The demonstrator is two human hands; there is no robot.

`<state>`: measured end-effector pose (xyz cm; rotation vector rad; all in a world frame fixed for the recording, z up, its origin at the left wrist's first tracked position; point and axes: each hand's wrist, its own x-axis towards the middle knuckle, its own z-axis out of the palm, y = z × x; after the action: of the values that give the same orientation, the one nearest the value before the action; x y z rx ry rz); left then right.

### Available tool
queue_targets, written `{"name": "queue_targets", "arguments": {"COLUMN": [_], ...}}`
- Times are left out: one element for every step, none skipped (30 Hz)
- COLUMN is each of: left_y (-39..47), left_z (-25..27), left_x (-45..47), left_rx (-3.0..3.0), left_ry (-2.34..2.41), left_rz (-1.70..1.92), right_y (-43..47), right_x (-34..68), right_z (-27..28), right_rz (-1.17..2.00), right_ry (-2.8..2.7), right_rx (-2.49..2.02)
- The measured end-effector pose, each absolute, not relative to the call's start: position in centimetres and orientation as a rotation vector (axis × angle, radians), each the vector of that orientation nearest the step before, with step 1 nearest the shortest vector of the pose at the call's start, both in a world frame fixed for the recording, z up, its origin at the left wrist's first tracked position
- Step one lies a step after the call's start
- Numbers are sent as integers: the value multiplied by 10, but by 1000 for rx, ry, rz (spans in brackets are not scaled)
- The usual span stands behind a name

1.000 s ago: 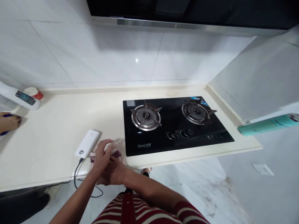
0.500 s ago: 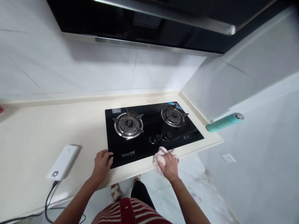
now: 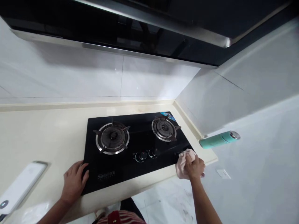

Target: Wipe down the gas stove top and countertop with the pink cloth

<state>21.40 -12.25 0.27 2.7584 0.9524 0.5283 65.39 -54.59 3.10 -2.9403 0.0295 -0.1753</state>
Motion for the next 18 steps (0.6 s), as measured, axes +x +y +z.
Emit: {"name": "queue_targets", "arguments": {"left_y": [-122,-121,-121,-120,-120,-120,-120,-120,-120,-120,-121,-121,-122,-123,-123,-124,-125,-126], "left_z": [1,0,-1,-2,-3,-3,-3,-3,-3,-3,-2,-1,0,1,3,4,5,6], "left_x": [213,213,212,211,211,210,210,209,209,208,208,208,208,208,208,209,209,209], "left_rx": [2773,2787,2801,2815,2830,2844,2856,2865,2872,2878,2882,2883,2882,2877,2871,2864,2861,2859], "left_ry": [949,943,936,926,914,906,902,900,899,899,898,901,908,919,936,951,959,961], "left_rz": [532,539,549,557,563,567,570,571,571,567,562,556,549,543,537,529,524,519], "right_y": [-542,-537,-533,-530,-528,-526,-523,-520,-516,-510,-503,-496,-489,-483,-480,-479,-480,-484], "right_x": [657,659,660,663,667,675,687,702,720,740,760,779,795,806,812,812,806,796], "right_z": [26,20,14,9,5,2,2,4,7,12,17,22,25,28,29,29,28,25], "right_rz": [-191,-169,-124,-74,-34,-10,5,16,31,52,81,117,153,180,193,182,150,103], "right_ry": [-38,-144,-260,-362,-427,-449,-435,-400,-355,-306,-255,-209,-174,-160,-174,-209,-253,-310], "right_rx": [-2936,-2944,-2958,-2974,-2989,-3005,-3021,-3038,-3057,-3078,-3099,-3118,-3135,-3148,-3160,-3171,-3185,-3200]}}
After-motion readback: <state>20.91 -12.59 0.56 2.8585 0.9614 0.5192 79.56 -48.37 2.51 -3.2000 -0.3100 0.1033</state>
